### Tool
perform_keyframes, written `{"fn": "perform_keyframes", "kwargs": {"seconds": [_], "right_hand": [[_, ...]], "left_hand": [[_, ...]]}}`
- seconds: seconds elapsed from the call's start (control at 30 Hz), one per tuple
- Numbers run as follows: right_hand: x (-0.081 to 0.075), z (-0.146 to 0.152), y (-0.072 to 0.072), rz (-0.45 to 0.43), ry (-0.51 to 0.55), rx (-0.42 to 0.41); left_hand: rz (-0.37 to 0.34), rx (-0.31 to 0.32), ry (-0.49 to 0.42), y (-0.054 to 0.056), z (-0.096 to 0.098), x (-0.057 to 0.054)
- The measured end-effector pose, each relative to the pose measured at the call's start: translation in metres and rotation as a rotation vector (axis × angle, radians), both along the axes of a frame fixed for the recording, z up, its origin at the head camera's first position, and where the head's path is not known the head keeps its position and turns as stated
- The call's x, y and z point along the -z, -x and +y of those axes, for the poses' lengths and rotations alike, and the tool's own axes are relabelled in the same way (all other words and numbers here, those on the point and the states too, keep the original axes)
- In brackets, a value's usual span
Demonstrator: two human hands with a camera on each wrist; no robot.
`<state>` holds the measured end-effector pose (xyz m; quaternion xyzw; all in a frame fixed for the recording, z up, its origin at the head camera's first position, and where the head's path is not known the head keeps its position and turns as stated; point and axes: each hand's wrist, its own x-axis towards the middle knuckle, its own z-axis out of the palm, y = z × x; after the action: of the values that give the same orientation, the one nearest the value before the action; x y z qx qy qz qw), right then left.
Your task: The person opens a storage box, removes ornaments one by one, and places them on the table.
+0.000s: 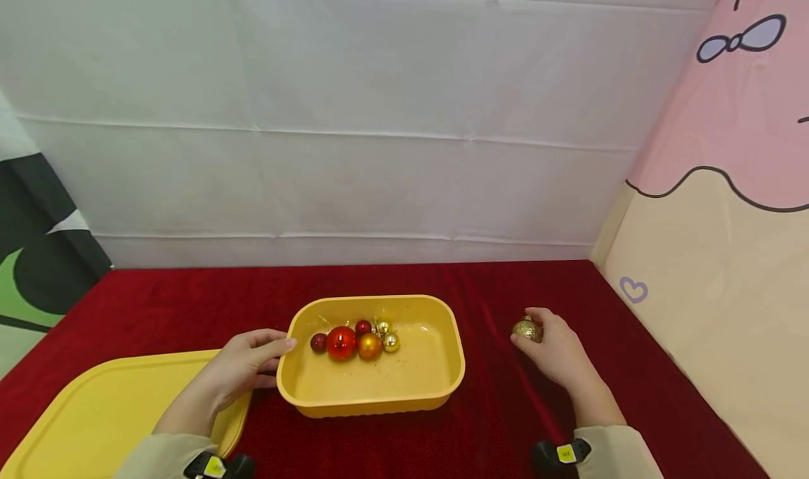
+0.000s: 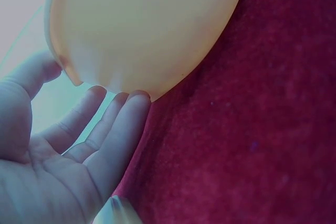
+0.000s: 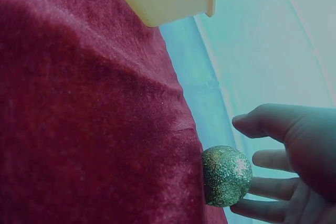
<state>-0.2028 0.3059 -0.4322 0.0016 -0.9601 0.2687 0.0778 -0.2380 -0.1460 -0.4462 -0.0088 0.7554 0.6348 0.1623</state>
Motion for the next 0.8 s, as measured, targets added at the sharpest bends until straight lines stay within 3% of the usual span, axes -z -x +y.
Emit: {"fn": "perform_keyframes", "kwargs": {"seconds": [0.23,0.5,0.8], "right_hand": [[-0.001,-0.001,-0.001,0.003,0.001,0.001],[-0.006,-0.004,-0.002,0.069,-0.006,-0.004],[-0.023,-0.037,-0.01,0.154,0.03,-0.018]], "left_hand": [[-0.004,0.003,-0.013,-0.001,0.0,-0.001],[-0.001,0.004,-0.007,0.0,0.0,-0.001],[-0.006,0.014,-0.013,-0.001,0.0,0.0]]}}
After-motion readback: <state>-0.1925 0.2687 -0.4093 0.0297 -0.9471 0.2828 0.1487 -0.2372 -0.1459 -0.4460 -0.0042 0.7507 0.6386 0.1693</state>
